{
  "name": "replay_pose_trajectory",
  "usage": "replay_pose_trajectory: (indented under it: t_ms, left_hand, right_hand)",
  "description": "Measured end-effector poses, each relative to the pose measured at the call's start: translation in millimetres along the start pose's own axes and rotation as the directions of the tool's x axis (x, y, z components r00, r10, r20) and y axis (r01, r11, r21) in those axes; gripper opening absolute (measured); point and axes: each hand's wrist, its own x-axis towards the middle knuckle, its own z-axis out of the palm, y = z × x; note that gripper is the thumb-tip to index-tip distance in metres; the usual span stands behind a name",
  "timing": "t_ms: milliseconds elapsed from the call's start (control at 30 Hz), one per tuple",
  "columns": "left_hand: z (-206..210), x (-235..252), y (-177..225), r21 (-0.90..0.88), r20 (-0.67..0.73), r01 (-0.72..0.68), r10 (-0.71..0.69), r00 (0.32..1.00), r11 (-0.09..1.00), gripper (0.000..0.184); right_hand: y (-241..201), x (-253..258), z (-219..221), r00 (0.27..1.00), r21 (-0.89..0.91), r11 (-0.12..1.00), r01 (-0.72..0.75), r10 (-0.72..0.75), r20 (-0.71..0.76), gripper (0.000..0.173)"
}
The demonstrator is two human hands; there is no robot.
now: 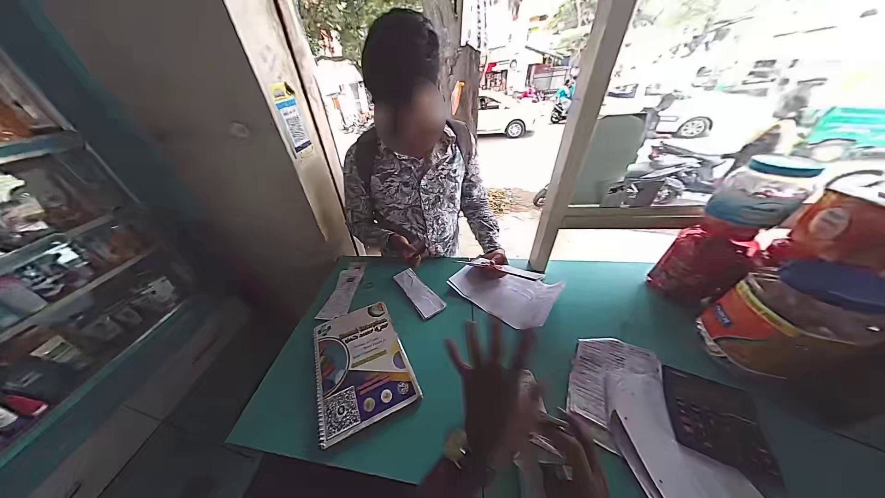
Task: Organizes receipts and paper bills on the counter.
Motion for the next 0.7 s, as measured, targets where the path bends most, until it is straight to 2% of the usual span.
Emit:
replay_pose_trajectory:
  t_ms: [33,67,100,167,233,267,367,400,467,567,600,633,667,700]
  left_hand:
    - [3.9,9.1,-12.6,0.029,0.057,0.151,-0.152,0.987,0.988,0.081]
    - [4.9,15.7,-27.2,0.044,0.113,0.255,-0.258,0.959,0.966,0.089]
    - [2.9,18.3,-39.1,0.063,0.131,0.29,-0.296,0.946,0.955,0.091]
    - [-3.2,12.9,-46.0,0.073,0.122,0.203,-0.211,0.97,0.977,0.083]
    - [-0.4,-0.3,-35.2,0.047,0.081,0.07,-0.074,0.994,0.996,0.075]
    - [5.0,-3.7,-28.7,0.049,0.055,0.069,-0.071,0.996,0.996,0.073]
    - [5.2,5.5,-39.1,0.045,0.098,0.217,-0.22,0.971,0.975,0.084]
    - [3.0,7.1,-44.0,0.078,0.093,0.198,-0.205,0.974,0.977,0.083]
    - [-1.8,9.0,-50.4,0.145,-0.01,0.112,-0.112,0.994,0.983,0.073]
    - [-4.5,9.6,-50.6,-0.028,-0.071,0.145,-0.146,0.987,0.989,0.079]
    - [-0.4,6.0,-45.9,-0.055,-0.083,0.109,-0.113,0.99,0.993,0.078]
    - [3.5,1.8,-42.6,-0.006,-0.107,0.062,-0.062,0.992,0.998,0.071]
    - [4.6,-0.2,-43.8,0.117,-0.122,0.062,-0.047,0.991,0.991,0.065]
    - [4.2,0.1,-49.4,0.206,-0.136,0.111,-0.084,0.987,0.972,0.065]
  right_hand:
    - [54.7,1.1,20.9,0.927,0.029,0.963,0.269,-0.251,-0.28,0.025]
    - [82.9,4.7,31.4,0.843,0.011,0.91,0.415,-0.379,-0.382,0.026]
    - [93.0,6.6,36.1,0.811,0.001,0.882,0.472,-0.434,-0.393,0.029]
    - [92.9,9.8,41.6,0.807,0.009,0.869,0.495,-0.456,-0.377,0.029]
    - [95.8,8.3,42.5,0.801,-0.002,0.869,0.494,-0.456,-0.388,0.029]
    - [100.2,6.7,39.2,0.799,-0.019,0.874,0.486,-0.453,-0.396,0.029]
    - [97.6,10.4,40.4,0.799,-0.014,0.87,0.492,-0.458,-0.389,0.028]
    - [95.6,10.9,41.0,0.803,-0.004,0.869,0.494,-0.458,-0.381,0.029]
    - [93.5,9.8,40.8,0.806,-0.003,0.874,0.487,-0.45,-0.385,0.028]
    - [98.1,7.2,43.0,0.802,0.022,0.885,0.466,-0.411,-0.433,0.028]
    - [100.5,7.1,42.2,0.801,0.027,0.888,0.458,-0.399,-0.447,0.027]
    - [101.7,8.7,42.2,0.795,0.026,0.887,0.462,-0.401,-0.456,0.026]
    - [100.5,11.1,43.9,0.791,0.023,0.881,0.473,-0.413,-0.452,0.026]
    - [98.8,11.7,46.2,0.791,0.017,0.877,0.481,-0.425,-0.441,0.026]
